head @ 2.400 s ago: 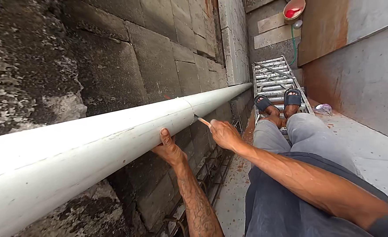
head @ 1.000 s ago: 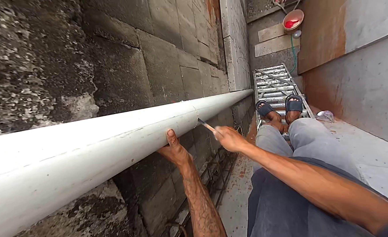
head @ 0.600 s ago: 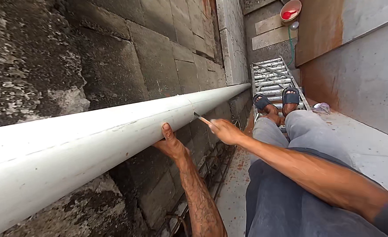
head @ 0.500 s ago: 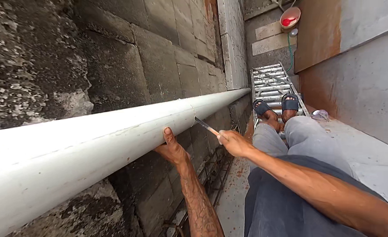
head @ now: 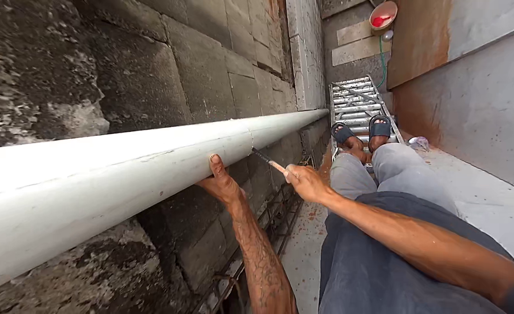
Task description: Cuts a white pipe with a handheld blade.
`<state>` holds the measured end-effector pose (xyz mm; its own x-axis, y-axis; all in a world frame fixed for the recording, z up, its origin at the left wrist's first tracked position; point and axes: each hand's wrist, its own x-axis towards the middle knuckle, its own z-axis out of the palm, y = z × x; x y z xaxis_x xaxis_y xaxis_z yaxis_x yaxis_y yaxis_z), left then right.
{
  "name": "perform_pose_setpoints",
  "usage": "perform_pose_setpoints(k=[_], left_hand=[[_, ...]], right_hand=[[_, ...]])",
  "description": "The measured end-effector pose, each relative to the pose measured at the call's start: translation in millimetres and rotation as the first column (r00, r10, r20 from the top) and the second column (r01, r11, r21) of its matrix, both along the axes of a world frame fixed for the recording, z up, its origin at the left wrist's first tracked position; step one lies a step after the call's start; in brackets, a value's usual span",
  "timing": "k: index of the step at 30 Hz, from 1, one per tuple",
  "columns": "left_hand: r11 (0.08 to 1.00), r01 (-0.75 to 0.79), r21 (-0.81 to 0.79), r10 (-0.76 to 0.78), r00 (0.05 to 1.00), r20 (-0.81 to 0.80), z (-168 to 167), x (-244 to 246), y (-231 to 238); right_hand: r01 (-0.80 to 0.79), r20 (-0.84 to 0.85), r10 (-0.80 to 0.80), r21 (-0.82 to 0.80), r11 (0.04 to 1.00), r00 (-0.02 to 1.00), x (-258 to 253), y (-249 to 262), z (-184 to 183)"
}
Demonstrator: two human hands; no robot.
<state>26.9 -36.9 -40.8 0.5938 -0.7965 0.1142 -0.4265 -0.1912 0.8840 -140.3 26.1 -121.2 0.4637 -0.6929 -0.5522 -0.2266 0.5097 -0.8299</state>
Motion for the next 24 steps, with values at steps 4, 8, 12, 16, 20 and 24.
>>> perform_pose_setpoints(k=[4, 8, 12, 16, 20, 24], left_hand=[[0.999, 0.009, -0.03, -0.007, 0.998, 0.063, -4.7, 0.0, -12.2], [0.998, -0.001, -0.067, 0.004, 0.999, 0.051, -6.7, -1.3, -7.3], [0.998, -0.003, -0.061, 0.007, 0.998, 0.058, -6.1, -1.2, -7.8], [0.999, -0.012, -0.052, 0.015, 0.998, 0.06, -6.5, -1.5, -7.6], [0.999, -0.017, -0.044, 0.02, 0.997, 0.075, -7.4, 0.8, -6.6], [0.999, -0.021, -0.04, 0.023, 0.998, 0.064, -8.0, -0.7, -7.7]], right_hand=[[-0.042, -0.106, 0.037, -0.042, 0.998, 0.994, -30.7, 19.3, -12.4], [0.098, -0.204, -0.133, -0.169, 0.981, 0.97, -55.7, 67.2, -12.3], [0.138, -0.185, -0.16, -0.125, 0.982, 0.97, -42.7, 27.7, -8.4], [0.106, -0.118, -0.107, -0.02, 0.994, 0.987, -15.7, -5.5, -7.2], [0.136, -0.086, -0.14, -0.048, 0.99, 0.986, 8.2, -16.4, -4.4], [0.12, -0.019, -0.12, -0.001, 0.993, 0.993, 42.7, -33.9, -7.1]])
